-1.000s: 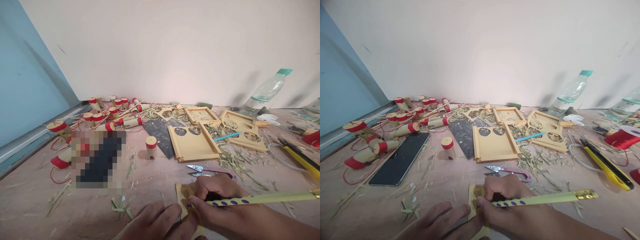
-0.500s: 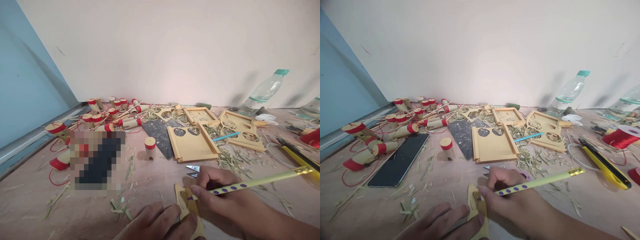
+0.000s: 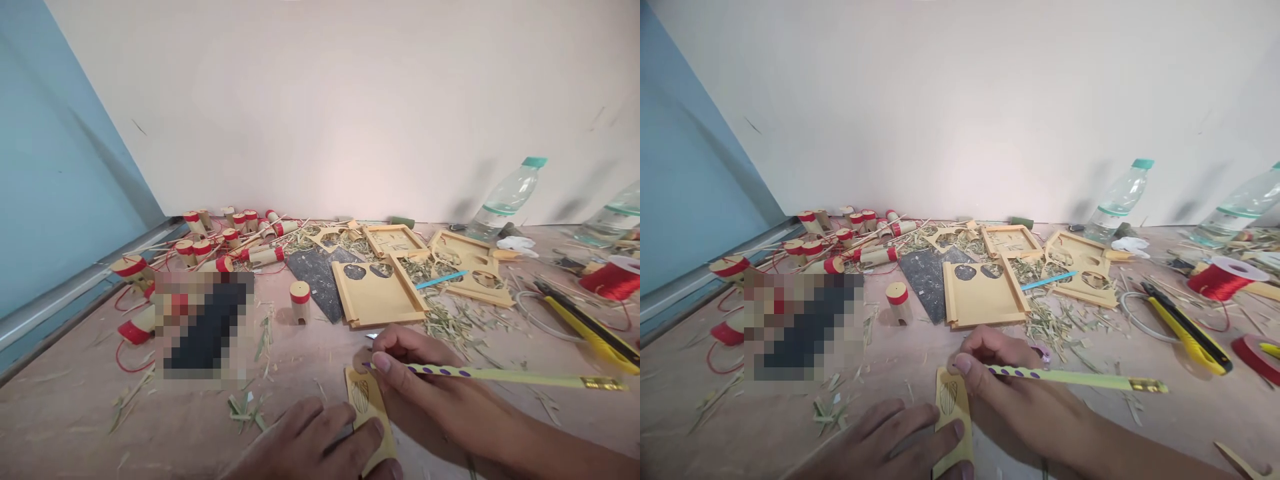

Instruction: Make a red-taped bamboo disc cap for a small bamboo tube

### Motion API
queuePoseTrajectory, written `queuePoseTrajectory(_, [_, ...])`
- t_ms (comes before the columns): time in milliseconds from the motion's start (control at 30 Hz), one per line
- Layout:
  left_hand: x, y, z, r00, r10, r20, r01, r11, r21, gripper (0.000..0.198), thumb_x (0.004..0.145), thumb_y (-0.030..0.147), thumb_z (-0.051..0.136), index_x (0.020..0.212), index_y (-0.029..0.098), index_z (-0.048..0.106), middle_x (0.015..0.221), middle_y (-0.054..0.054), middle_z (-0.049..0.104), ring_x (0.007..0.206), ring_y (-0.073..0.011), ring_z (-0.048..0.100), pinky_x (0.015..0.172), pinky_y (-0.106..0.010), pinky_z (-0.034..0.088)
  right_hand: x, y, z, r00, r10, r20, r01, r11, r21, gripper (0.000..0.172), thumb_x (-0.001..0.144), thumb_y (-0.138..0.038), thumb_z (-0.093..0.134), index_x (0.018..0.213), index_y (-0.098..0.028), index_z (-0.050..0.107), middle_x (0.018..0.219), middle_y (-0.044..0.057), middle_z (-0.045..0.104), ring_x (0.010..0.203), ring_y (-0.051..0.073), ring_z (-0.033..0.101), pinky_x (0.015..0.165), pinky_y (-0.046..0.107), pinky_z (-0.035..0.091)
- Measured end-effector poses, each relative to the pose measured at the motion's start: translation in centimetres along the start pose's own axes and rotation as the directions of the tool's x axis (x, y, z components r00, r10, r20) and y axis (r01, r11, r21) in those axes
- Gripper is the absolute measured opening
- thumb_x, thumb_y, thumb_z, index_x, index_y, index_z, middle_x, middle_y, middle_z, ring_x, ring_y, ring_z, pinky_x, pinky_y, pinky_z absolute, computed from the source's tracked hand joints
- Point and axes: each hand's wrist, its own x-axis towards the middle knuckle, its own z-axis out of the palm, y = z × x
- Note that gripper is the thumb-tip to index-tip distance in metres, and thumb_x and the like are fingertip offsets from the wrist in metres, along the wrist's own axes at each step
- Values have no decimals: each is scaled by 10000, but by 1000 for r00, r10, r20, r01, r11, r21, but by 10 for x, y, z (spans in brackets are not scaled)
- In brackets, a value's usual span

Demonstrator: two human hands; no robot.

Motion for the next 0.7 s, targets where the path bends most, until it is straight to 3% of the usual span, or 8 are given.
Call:
queuePoseTrajectory(67, [-2,-4,2,997,35,-74,-36,999,-11,366,1179,227,426,1109,287,780,1107,65,781,960,-167,642,748,-333,454,0,1,1,1000,-12,-14,11,996,-83,338,1095,-559,542,979,-265,662,873,-32,685,840,196,630,767,300,474])
queuePoseTrajectory(200, [-1,-12,-6,987,111,116,-110,994,-12,145,1122,311,612,1182,262,734,1197,26,751,980,-165,647,810,-287,472,0,2,4,995,-72,-73,61,988,-139,303,1107,-509,513,1009,-264,661,862,-24,699,814,200,647,721,292,478])
queuePoseTrajectory(333, [6,-14,-22,968,117,221,-108,993,-55,174,1126,240,596,1276,229,684,1172,11,761,1007,-163,671,892,-280,482,1,-3,-5,981,-189,-46,175,960,-218,163,1075,-288,548,1037,-260,704,976,11,730,875,208,689,775,299,508])
queuePoseTrajectory(467, [13,-13,-28,973,57,225,-33,994,-106,173,1141,222,549,1253,185,675,1090,5,777,1032,-171,690,949,-297,482,2,-13,-22,965,-260,28,251,892,-375,368,989,-40,513,1173,-292,709,1180,36,705,1009,209,737,853,299,533])
queuePoseTrajectory(600, [16,-20,-31,966,-47,255,86,986,-144,181,1130,245,505,1192,196,668,1006,-19,760,969,-185,692,892,-302,529,2,-17,-30,958,-254,130,277,715,-642,440,940,44,516,1190,-275,690,1126,46,703,915,214,750,780,290,544])
queuePoseTrajectory(700, [22,-26,-40,895,-252,367,309,945,-103,234,1068,110,488,1150,215,680,1079,-26,752,995,-208,681,942,-337,542,2,-17,-34,954,-252,161,292,673,-679,440,890,83,538,1113,-260,699,1046,36,703,881,219,744,730,276,520])
